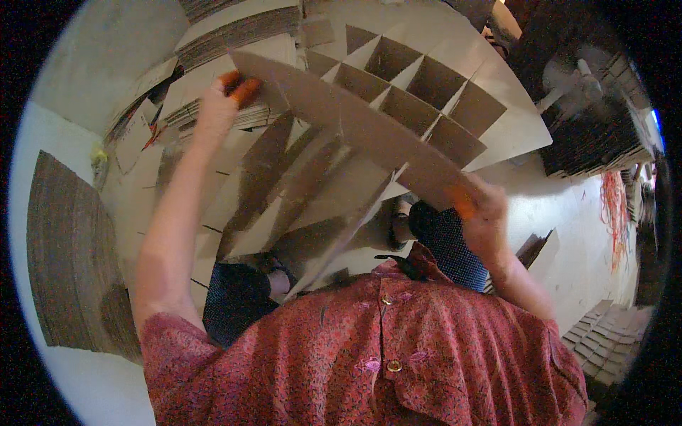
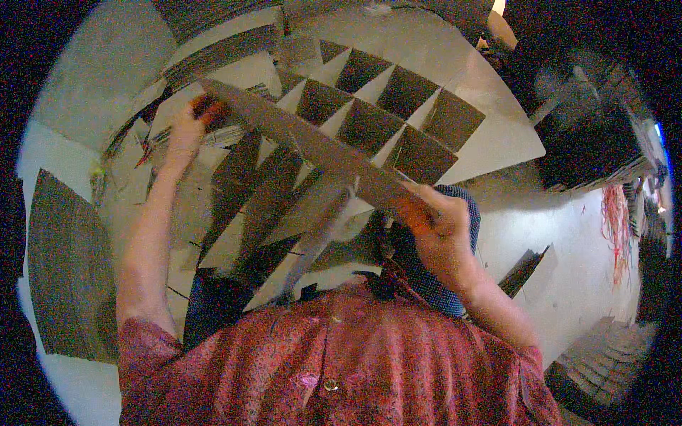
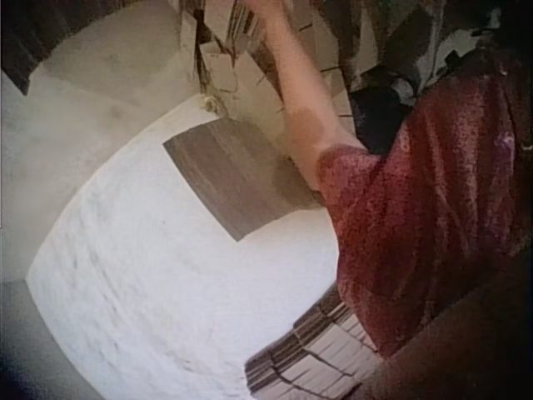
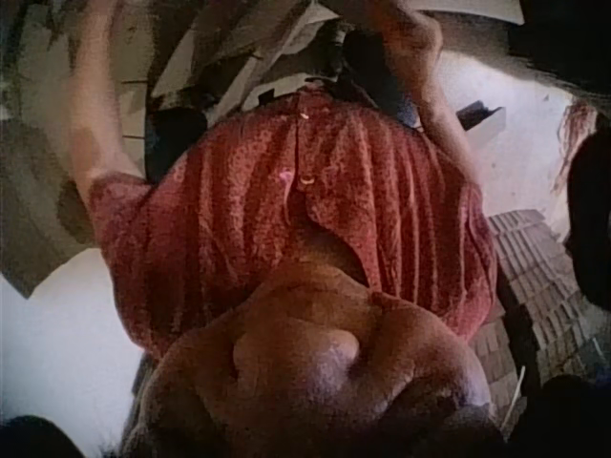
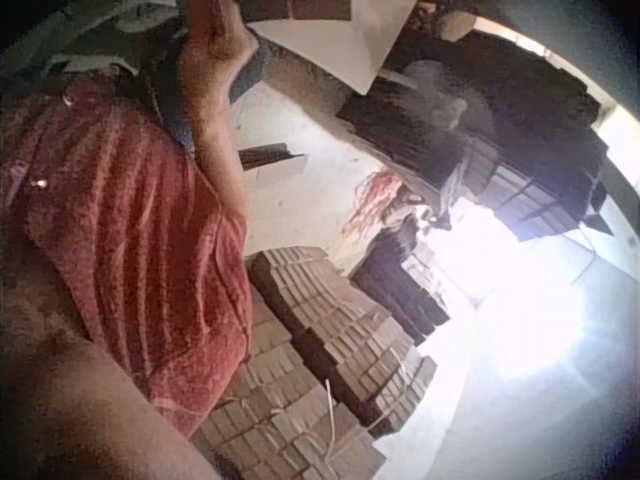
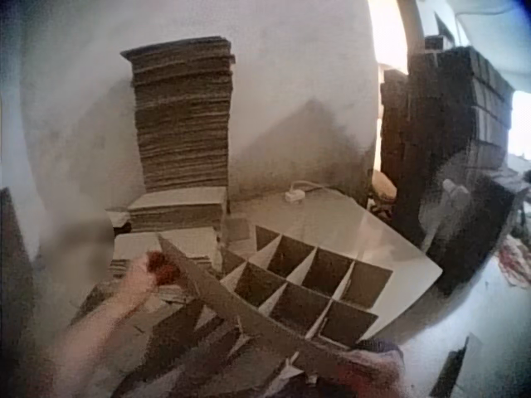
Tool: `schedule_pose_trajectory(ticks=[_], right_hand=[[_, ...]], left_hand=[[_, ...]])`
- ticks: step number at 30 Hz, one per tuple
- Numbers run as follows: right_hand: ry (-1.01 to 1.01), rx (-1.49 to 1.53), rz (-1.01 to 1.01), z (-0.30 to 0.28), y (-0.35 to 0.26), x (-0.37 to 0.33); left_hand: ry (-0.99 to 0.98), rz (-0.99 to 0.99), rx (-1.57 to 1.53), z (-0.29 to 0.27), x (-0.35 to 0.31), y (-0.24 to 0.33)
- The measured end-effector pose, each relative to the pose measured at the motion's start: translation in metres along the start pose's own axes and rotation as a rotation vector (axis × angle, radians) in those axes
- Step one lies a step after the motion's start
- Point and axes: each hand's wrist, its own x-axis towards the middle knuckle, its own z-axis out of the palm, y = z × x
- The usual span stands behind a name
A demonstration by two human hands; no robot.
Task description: The person sits on the floor and repeatedly folds pre-scored cardboard sheets into multi-compartment dividers. They use an orange utility knife to score or trim edges, then fold the panels into a grid-like structure and place the finished units into a stack.
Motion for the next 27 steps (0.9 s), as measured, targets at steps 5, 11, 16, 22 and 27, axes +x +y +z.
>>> schedule_pose_trajectory(ticks=[5, 11, 16, 22, 27], right_hand=[[-0.044, 0.133, 0.194, 0.026, 0.052, -0.019], [-0.084, -0.116, 0.054, 0.002, 0.043, -0.005], [-0.235, -0.503, -0.232, 0.005, 0.006, 0.019], [-0.547, -0.564, 0.018, -0.007, -0.010, 0.031], [-0.484, -0.636, -0.167, 0.008, 0.019, 0.026]], left_hand=[[-0.153, -0.141, 0.310, 0.011, 0.005, -0.024], [-0.112, -0.057, 0.574, 0.004, -0.012, -0.006], [-0.250, 0.142, 0.818, 0.021, -0.050, -0.007], [-0.211, 0.237, 0.800, 0.024, -0.054, -0.003], [-0.297, -0.101, 0.366, 0.021, -0.021, -0.018]])
